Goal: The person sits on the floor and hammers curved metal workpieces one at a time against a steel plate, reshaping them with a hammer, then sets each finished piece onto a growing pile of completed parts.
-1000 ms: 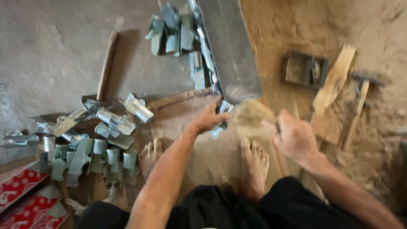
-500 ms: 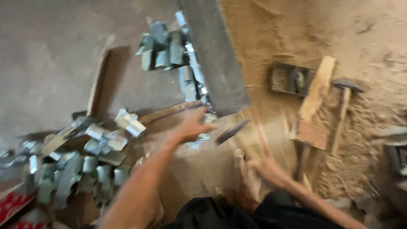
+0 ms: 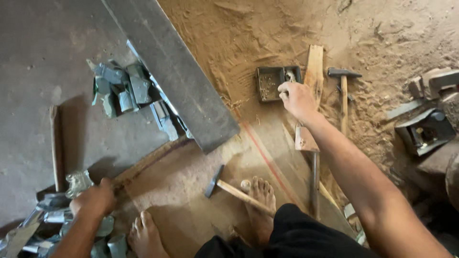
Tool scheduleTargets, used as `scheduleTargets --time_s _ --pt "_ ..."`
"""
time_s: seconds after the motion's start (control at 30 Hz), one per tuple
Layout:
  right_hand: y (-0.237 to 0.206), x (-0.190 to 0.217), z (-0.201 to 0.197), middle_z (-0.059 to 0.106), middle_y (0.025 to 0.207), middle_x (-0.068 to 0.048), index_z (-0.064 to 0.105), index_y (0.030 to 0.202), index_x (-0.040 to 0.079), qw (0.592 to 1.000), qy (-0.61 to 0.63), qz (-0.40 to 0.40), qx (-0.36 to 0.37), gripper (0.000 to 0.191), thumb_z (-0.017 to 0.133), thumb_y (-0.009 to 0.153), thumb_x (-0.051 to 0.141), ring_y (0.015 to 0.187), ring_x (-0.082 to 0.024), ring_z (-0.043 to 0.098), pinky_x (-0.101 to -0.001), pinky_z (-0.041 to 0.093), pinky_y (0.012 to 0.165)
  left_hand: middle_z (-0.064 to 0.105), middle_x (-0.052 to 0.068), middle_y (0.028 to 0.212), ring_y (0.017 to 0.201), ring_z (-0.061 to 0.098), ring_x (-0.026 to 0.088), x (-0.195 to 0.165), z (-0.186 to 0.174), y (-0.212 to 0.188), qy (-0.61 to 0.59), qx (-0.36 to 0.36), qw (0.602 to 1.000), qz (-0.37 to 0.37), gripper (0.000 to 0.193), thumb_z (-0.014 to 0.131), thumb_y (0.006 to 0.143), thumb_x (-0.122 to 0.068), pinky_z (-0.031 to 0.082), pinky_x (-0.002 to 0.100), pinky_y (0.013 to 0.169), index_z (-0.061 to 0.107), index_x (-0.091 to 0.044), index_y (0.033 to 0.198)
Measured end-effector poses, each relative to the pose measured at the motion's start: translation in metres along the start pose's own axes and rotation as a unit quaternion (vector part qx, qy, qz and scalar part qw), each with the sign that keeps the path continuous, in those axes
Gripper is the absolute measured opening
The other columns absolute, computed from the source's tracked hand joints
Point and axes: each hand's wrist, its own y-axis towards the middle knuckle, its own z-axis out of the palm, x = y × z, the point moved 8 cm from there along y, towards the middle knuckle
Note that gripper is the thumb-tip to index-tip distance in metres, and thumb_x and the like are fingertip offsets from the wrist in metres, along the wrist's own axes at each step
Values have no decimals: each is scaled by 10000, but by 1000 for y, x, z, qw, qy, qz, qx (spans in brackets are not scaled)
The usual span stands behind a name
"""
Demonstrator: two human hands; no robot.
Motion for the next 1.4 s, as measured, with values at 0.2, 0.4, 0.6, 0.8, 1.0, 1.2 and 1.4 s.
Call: scheduleTargets --time_s 0.2,0.4,0.6,0.8,1.0,1.2,1.4 --pt "52 10 33 716 955 -243 687 1141 37 991 -91 -43 90 393 769 789 190 915 -452 674 -538 524 757 508 138 1510 1346 559 380 17 -8 9 -24 20 999 -42 663 738 846 -501 500 525 1048 562 -240 1429" --pt "72 7 88 732 976 -268 740 1021 35 961 -158 -68 215 215 679 834 121 942 -446 711 -541 567 838 693 127 1289 1221 610 359 -35 -86 36 -303 -213 928 39 567 678 843 -539 476 522 998 704 -215 1307" --pt "72 9 101 725 927 -265 757 920 38 956 -161 -60 239 228 727 785 220 907 -455 705 -536 565 832 728 131 1182 1073 708 309 -141 -131 69 -554 -176 814 -9 602 711 827 -489 534 431 948 620 -150 1317" --pt "52 -24 63 701 932 -202 744 1017 58 971 194 67 126 197 691 938 230 788 -340 640 -454 507 706 712 215 1107 1040 674 372 -169 -136 71 -489 -191 850 -33 690 863 714 -461 530 474 890 660 -33 1216" --pt "-9 -27 52 639 885 -52 714 955 73 488 830 187 195 118 646 1014 149 727 -122 539 -269 443 646 741 180 895 792 681 320 -132 -78 51 -672 -54 737 48 438 807 825 -372 526 437 667 740 30 984" --pt "-27 0 60 613 878 -55 669 919 86 427 864 192 184 75 609 944 125 747 -148 543 -265 443 651 737 142 952 879 722 275 -120 -41 -11 -890 20 413 194 278 701 857 -204 599 422 838 670 12 1030" --pt "-72 65 35 598 849 -53 614 855 78 391 877 134 247 102 632 941 130 720 -141 540 -277 462 636 704 123 1005 952 720 304 -146 10 -43 -945 165 245 138 355 626 802 -254 613 455 844 607 -74 1107"
